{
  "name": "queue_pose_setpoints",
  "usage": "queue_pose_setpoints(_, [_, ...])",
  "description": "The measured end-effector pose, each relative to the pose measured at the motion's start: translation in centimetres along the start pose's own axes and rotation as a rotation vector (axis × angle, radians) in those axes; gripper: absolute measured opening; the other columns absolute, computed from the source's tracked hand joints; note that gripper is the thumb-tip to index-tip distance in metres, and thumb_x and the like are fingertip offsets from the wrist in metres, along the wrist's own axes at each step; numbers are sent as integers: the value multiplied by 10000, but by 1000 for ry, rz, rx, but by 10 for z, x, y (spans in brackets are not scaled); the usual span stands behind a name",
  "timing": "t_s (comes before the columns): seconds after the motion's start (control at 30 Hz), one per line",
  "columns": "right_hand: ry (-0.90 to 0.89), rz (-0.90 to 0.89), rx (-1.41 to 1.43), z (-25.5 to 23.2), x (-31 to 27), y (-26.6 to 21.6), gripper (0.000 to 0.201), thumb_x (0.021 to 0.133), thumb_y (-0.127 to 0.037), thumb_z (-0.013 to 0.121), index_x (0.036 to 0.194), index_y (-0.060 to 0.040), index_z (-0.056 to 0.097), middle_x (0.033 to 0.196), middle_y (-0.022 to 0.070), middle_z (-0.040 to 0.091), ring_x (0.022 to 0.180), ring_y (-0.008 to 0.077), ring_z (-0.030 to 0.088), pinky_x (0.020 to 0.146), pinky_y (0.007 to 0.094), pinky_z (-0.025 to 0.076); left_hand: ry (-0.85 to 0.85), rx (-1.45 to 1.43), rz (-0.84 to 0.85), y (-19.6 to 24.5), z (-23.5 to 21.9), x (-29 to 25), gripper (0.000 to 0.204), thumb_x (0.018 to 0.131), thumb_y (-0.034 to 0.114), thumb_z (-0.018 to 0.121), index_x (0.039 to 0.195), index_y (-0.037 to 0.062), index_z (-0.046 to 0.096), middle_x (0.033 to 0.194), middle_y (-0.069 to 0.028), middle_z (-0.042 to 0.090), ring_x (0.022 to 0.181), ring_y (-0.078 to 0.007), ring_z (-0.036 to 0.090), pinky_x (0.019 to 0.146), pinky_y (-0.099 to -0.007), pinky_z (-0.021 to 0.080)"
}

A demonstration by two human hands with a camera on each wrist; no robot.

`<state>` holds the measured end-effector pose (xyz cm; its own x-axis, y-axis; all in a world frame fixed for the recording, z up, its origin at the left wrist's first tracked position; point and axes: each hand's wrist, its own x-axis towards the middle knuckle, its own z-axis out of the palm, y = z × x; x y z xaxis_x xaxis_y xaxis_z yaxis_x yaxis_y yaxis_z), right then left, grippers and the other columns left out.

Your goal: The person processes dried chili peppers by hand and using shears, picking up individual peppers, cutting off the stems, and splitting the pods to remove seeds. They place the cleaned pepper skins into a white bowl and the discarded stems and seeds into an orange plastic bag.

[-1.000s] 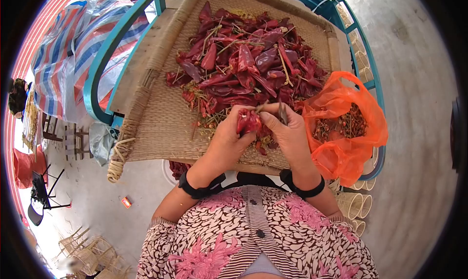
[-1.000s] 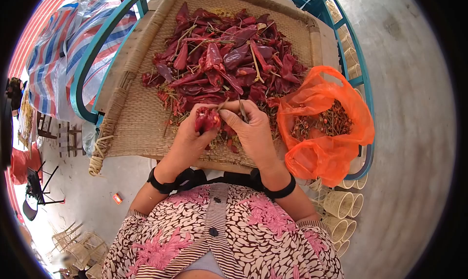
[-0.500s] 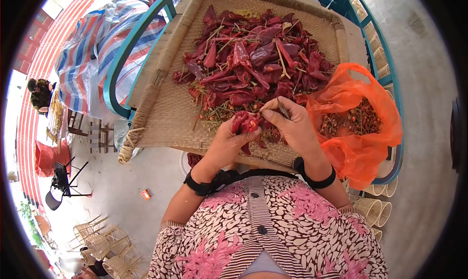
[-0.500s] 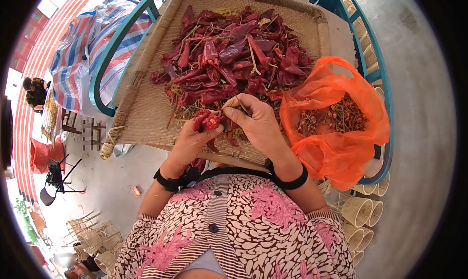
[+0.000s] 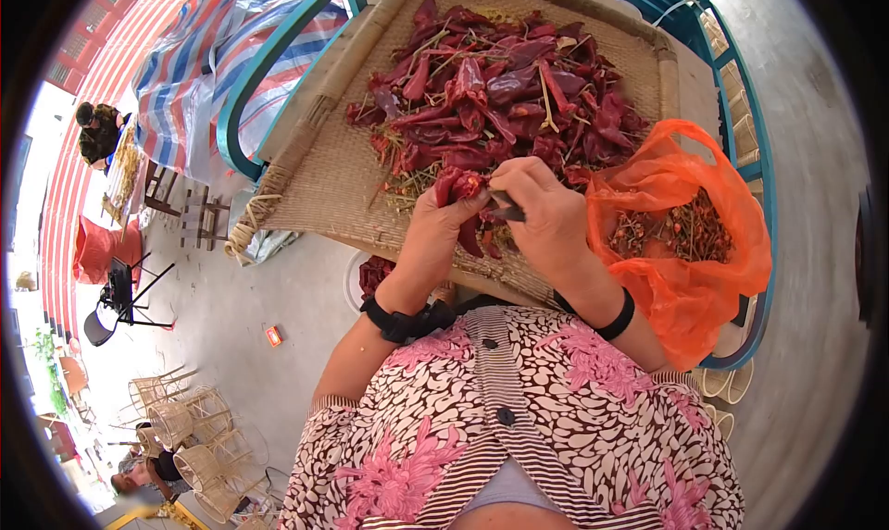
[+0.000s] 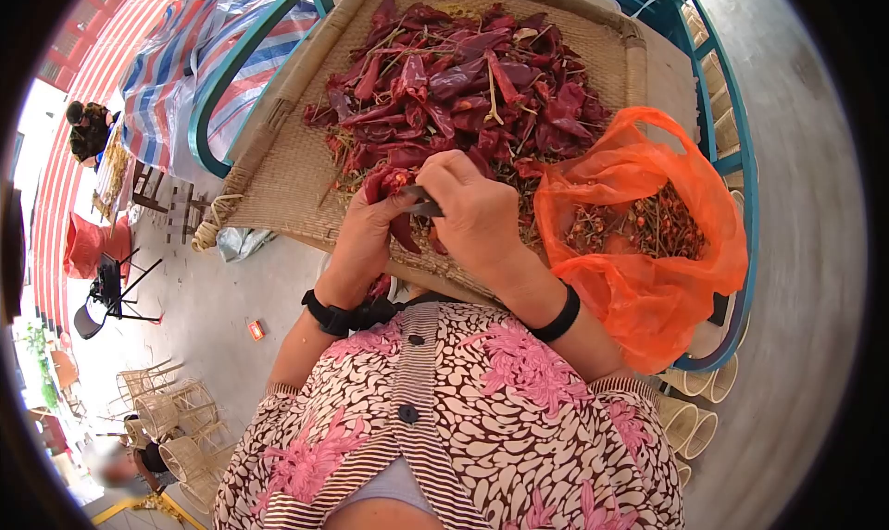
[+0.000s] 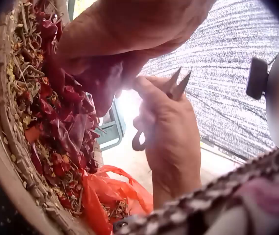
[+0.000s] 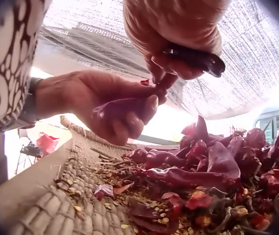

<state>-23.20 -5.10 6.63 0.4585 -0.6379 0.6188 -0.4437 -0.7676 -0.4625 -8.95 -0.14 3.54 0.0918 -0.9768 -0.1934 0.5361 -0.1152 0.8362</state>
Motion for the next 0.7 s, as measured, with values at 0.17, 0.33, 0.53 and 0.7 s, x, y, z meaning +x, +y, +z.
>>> queue_pose_setpoints(0.17, [-24,-88,-142,12,6,9,174,742,-18,672,873,-91,583,838,33,606,593,230,605,506,338,471,-12,39,37,-10,1,6,182,890,80,501,1026,36,615,853,-4,628,798,-97,585,741,-250,479])
queue_pose_setpoints(0.33, [-87,636,864,2,13,10,66,885,-80,642,885,-80,576,651,-20,524,496,102,505,435,253,395,24,-224,66,0,9,6,168,904,47,613,1070,32,591,939,-9,618,821,-119,572,753,-263,464])
queue_pose_setpoints(0.53, [-255,1120,1960,-8,10,19,91,939,-149,614,923,-63,590,698,-15,592,452,32,418,406,186,328,-265,-344,7,1,-9,-1,212,882,48,649,1086,61,590,993,-17,634,896,-130,598,809,-278,486])
queue_pose_setpoints(0.7, [-201,951,1516,-23,11,7,183,935,-218,628,912,-45,573,793,16,640,447,37,423,411,187,338,-373,-348,27,-2,-16,5,227,878,40,651,1095,63,588,982,-29,631,900,-141,606,813,-284,490])
